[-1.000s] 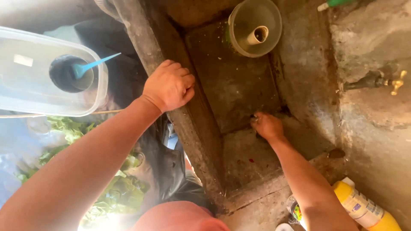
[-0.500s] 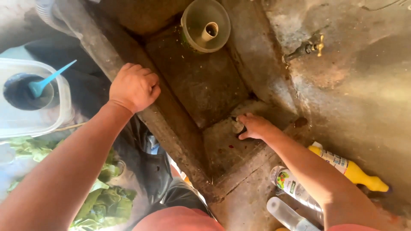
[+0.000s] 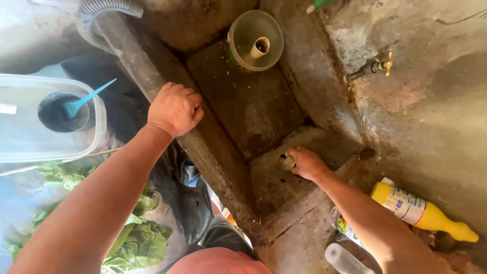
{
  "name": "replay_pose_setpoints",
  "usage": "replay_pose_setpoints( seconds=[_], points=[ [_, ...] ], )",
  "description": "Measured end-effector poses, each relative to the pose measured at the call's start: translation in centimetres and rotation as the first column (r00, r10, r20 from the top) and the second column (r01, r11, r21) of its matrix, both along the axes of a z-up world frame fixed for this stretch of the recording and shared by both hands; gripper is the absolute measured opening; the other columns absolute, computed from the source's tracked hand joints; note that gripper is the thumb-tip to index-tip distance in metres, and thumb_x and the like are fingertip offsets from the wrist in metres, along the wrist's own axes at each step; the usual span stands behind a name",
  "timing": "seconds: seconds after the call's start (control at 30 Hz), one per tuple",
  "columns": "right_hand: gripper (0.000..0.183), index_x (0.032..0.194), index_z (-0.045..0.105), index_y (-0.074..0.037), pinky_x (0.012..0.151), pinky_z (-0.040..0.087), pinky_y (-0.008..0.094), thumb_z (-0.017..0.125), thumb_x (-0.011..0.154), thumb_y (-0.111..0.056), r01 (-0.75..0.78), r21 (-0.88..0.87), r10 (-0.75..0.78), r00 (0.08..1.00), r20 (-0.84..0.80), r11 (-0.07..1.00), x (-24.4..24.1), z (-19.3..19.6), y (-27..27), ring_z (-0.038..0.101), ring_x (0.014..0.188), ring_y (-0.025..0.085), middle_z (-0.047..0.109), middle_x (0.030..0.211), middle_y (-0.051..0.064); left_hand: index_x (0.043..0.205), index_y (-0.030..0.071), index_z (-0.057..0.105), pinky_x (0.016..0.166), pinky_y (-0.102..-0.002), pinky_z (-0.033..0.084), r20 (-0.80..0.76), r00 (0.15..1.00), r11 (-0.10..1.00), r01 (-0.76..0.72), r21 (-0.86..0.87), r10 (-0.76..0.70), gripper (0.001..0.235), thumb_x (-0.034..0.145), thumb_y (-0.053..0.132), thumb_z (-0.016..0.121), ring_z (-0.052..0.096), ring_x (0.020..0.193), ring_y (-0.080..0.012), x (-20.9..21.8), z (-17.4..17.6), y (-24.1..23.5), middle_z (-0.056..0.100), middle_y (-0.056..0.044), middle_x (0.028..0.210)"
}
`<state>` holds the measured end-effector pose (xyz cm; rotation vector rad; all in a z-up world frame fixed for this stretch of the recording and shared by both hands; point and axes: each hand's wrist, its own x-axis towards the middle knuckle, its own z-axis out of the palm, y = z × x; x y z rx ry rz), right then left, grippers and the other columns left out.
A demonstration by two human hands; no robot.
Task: Cutting leafy green vegetables on a counter, transporting them to a sink, washing the greens, and cleaning the sink area.
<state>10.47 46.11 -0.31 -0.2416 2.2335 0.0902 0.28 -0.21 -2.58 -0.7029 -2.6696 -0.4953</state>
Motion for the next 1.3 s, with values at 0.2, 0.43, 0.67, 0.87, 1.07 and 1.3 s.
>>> replay_pose_setpoints(
  seconds=[0.2,0.43,0.67,0.87,1.07,1.3],
  points=[
    [0.05,0.127,0.065,-0.021,0.091,0.058,0.051,0.081,0.079,-0.025,-0.027,0.003,0.027,0.998,-0.052,1.0,-0.9,2.7,-0.8,0.072,0.107,0.039,0.07,0.11,0.016,0.064,0.022,0.061,0.081,-0.036,0.05,0.01,1.0,1.0,-0.015,0.008,0.015,0.03,0.085,0.042,0.068,0.062,0.067,-0.02,0.1,0.5,0.0,0.059,0.0,0.063],
    [0.04,0.12,0.067,-0.026,0.09,0.06,0.047,0.073,0.082,-0.037,0.121,0.096,-0.094,0.964,-0.249,0.988,-2.5,8.8,5.7,0.074,0.103,0.038,0.069,0.107,0.014,0.065,0.022,0.064,0.081,-0.036,0.052,-0.024,1.0,1.0,-0.014,-0.014,0.014,0.028,0.087,0.038,0.069,0.063,0.066,-0.0193,0.3,1.4,0.1,0.06,0.001,0.063],
    [0.052,0.136,0.06,-0.023,0.096,0.058,0.052,0.069,0.088,-0.04,0.32,0.26,-0.242,0.926,-0.289,0.911,-0.2,17.7,8.2,0.07,0.114,0.044,0.066,0.123,0.021,0.067,0.024,0.064,0.081,-0.037,0.053,-0.033,0.999,1.0,0.019,-0.016,-0.019,0.027,0.088,0.042,0.067,0.064,0.069,-0.0196,0.2,1.8,0.2,0.06,0.001,0.065],
    [0.107,0.153,0.041,-0.023,0.098,0.055,0.065,0.085,0.069,-0.074,0.252,0.445,-0.276,0.961,-0.012,0.859,1.1,13.2,14.5,0.058,0.128,0.055,0.039,0.153,0.026,0.068,0.024,0.065,0.081,-0.037,0.052,0.017,1.0,0.998,-0.014,-0.069,0.016,0.027,0.089,0.042,0.064,0.064,0.069,-0.0206,0.3,1.3,0.0,0.061,0.002,0.066],
    [0.116,0.153,0.05,-0.011,0.12,0.043,0.045,0.06,0.074,-0.095,0.022,0.544,-0.195,0.945,0.263,0.839,-4.8,19.1,8.7,0.052,0.143,0.038,0.055,0.154,0.019,0.068,0.026,0.064,0.082,-0.037,0.052,-0.002,1.0,0.998,-0.032,-0.055,0.031,0.025,0.085,0.044,0.064,0.064,0.069,-0.0191,0.2,0.4,0.0,0.06,0.002,0.066],
    [0.085,0.16,0.033,-0.015,0.119,0.038,0.049,0.055,0.093,-0.062,-0.002,0.107,0.018,0.989,-0.146,0.994,-15.9,13.7,-7.4,0.044,0.146,0.031,0.045,0.158,0.015,0.065,0.024,0.062,0.078,-0.04,0.051,0.031,1.0,1.0,0.002,0.004,-0.002,0.03,0.084,0.047,0.063,0.065,0.069,-0.0224,-0.2,1.9,0.1,0.061,-0.001,0.066]
  ],
)
